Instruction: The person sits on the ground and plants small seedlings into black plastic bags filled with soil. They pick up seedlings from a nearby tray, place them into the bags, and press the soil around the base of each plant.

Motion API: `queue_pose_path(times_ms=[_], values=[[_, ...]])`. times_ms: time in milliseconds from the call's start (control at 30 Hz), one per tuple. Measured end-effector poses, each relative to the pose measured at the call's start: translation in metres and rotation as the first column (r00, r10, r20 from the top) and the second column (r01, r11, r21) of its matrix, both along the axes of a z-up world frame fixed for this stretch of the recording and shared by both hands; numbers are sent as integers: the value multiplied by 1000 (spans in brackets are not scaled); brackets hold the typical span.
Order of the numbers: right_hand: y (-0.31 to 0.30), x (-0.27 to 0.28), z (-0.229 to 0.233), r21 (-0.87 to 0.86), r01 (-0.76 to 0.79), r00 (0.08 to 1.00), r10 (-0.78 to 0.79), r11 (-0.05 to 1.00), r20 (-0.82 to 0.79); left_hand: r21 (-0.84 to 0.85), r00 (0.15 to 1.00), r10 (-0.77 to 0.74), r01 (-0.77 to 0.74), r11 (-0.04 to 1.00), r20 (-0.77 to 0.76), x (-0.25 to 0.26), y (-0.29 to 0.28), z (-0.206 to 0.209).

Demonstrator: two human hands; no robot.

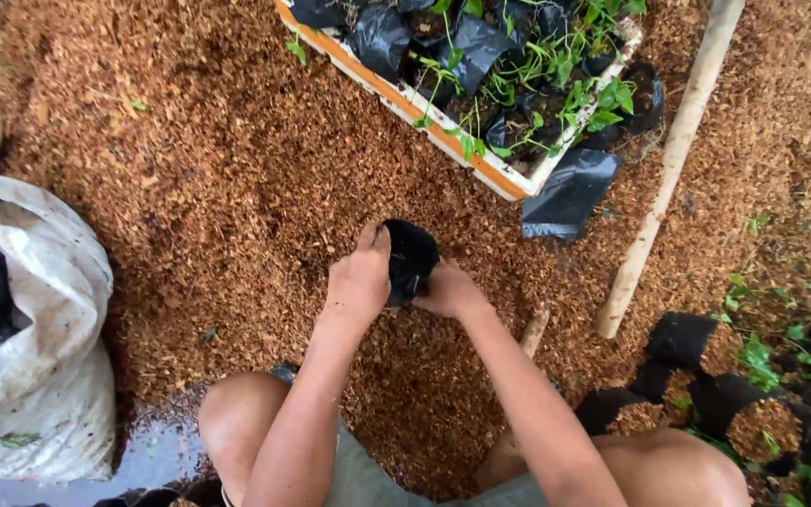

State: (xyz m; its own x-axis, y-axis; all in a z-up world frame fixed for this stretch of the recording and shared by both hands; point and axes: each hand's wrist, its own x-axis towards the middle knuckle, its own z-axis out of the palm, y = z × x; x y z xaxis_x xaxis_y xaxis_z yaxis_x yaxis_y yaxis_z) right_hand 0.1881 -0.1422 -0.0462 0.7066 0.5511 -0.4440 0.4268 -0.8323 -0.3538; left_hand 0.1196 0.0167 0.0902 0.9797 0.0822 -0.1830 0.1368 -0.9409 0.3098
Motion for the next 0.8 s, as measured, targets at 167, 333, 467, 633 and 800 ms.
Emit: queue_pose_path(times_ms=[167, 333, 467, 633, 800], values=[[-18, 9, 82, 61, 205, 960, -213, 977, 183, -50, 999, 39, -38, 998, 21, -1, -4, -2], [-30, 0, 110, 66, 359, 924, -365, 931, 117, -94, 999, 34, -33, 995, 2, 4, -8, -22], [-34, -18, 45, -31, 286, 952, -288, 958, -103, -186, 999, 1, -11, 983, -52, 3, -18, -20], [-55, -9, -61, 16, 324, 941, -320, 946, -114, -308, 999, -10, -5, 951, -50, 5, -28, -35], [-78, -24, -5, 334, 637, 766, -524, 694, -373, -410, 1000, -17, 6, 912, -22, -3, -30, -28]])
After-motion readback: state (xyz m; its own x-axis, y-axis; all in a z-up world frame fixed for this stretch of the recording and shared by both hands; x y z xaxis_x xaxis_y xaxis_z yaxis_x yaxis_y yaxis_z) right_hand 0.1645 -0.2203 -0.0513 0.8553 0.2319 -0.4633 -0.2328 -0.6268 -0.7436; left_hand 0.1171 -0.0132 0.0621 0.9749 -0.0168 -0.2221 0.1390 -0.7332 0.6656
